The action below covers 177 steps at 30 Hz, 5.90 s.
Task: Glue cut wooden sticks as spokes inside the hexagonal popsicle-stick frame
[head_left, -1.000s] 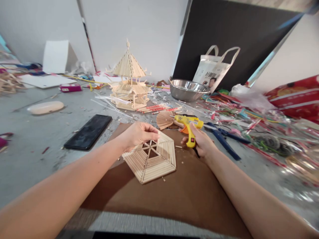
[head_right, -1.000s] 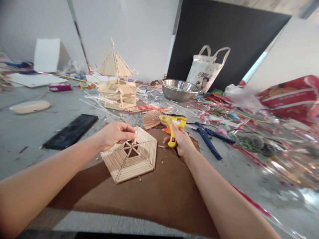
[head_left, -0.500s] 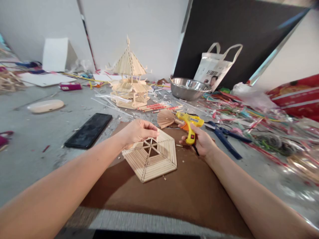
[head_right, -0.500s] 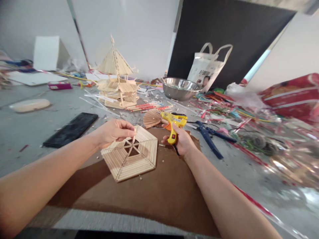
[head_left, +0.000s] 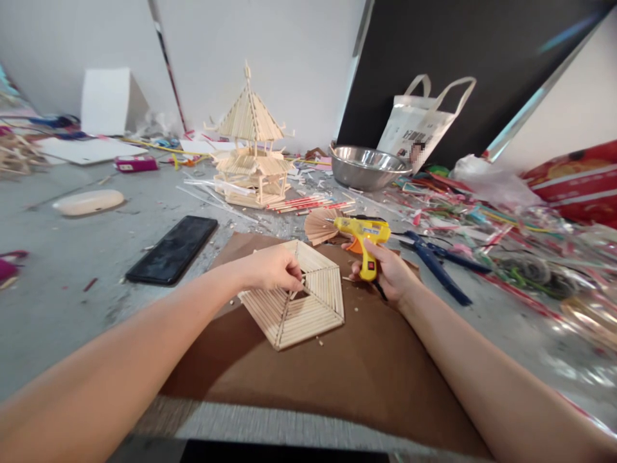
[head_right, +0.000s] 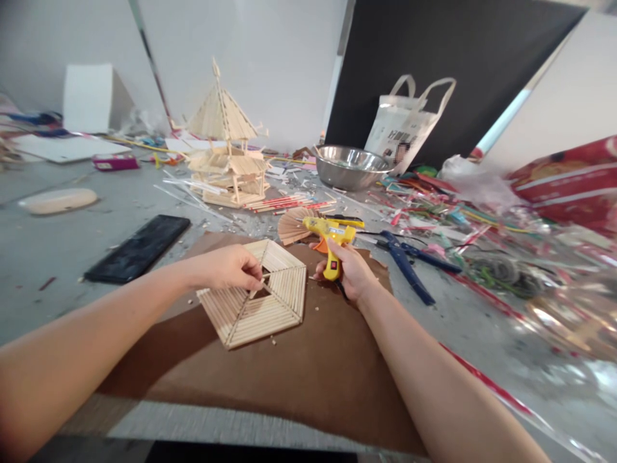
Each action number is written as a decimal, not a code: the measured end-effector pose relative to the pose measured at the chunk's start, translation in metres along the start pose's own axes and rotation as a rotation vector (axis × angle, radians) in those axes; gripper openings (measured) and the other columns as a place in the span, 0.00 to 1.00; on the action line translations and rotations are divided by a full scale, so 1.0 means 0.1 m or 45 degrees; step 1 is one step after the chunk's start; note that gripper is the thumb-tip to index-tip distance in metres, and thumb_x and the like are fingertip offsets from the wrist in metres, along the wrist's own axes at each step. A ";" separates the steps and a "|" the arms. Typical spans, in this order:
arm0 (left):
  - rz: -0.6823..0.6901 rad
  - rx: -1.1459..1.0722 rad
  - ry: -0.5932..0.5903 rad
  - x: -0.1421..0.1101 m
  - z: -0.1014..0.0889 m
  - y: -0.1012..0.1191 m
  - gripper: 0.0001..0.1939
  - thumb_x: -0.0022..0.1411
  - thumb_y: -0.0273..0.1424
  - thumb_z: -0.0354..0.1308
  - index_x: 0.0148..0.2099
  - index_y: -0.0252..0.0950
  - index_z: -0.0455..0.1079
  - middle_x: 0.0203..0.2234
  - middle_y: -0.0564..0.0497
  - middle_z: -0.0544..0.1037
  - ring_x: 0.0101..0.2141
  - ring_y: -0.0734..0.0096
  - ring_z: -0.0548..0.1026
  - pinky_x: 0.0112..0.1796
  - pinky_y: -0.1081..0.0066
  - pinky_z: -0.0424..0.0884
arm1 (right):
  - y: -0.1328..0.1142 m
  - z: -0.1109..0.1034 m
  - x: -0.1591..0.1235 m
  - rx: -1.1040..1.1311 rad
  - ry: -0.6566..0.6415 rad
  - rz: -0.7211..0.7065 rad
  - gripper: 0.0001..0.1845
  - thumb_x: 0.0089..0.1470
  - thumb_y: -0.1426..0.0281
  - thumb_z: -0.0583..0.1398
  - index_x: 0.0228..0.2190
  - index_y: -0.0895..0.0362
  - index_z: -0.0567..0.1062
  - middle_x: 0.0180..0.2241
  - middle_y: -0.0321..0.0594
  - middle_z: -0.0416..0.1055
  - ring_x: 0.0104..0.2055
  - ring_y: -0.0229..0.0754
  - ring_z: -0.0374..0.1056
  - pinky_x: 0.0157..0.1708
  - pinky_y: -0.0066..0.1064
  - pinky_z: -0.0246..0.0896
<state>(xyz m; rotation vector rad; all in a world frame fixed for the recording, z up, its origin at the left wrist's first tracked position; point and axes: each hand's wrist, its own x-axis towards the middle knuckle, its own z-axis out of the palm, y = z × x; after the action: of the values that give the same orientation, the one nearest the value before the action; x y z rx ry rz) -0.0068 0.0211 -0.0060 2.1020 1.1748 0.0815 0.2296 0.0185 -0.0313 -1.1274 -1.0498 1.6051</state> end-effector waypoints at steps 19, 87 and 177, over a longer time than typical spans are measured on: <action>0.004 0.080 -0.066 0.02 0.01 0.05 0.14 0.44 0.40 0.55 0.29 0.34 0.72 0.22 0.53 0.74 0.25 0.75 0.67 0.25 0.77 0.57 | 0.00 0.01 -0.02 -0.040 -0.022 0.076 0.17 0.51 0.63 0.50 0.41 0.59 0.65 0.14 0.37 0.68 0.16 0.36 0.64 0.19 0.28 0.63; -0.063 0.239 -0.122 0.03 0.09 0.10 0.13 0.46 0.36 0.53 0.32 0.35 0.72 0.26 0.50 0.76 0.26 0.73 0.68 0.26 0.76 0.58 | -0.03 0.08 -0.05 -0.086 -0.030 0.001 0.14 0.52 0.68 0.48 0.38 0.61 0.66 0.13 0.37 0.67 0.15 0.36 0.63 0.18 0.27 0.62; -0.158 0.322 0.382 0.01 -0.16 -0.15 0.16 0.50 0.40 0.46 0.30 0.35 0.69 0.26 0.49 0.74 0.27 0.71 0.68 0.28 0.73 0.58 | -0.04 -0.07 0.01 -0.102 0.204 -0.024 0.08 0.48 0.66 0.54 0.31 0.57 0.64 0.12 0.33 0.65 0.15 0.35 0.62 0.17 0.28 0.62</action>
<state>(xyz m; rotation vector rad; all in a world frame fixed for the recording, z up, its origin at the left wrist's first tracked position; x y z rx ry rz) -0.0232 0.0360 -0.0038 2.2850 1.5615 0.2065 0.2366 0.0215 -0.0293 -1.2735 -1.0233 1.4429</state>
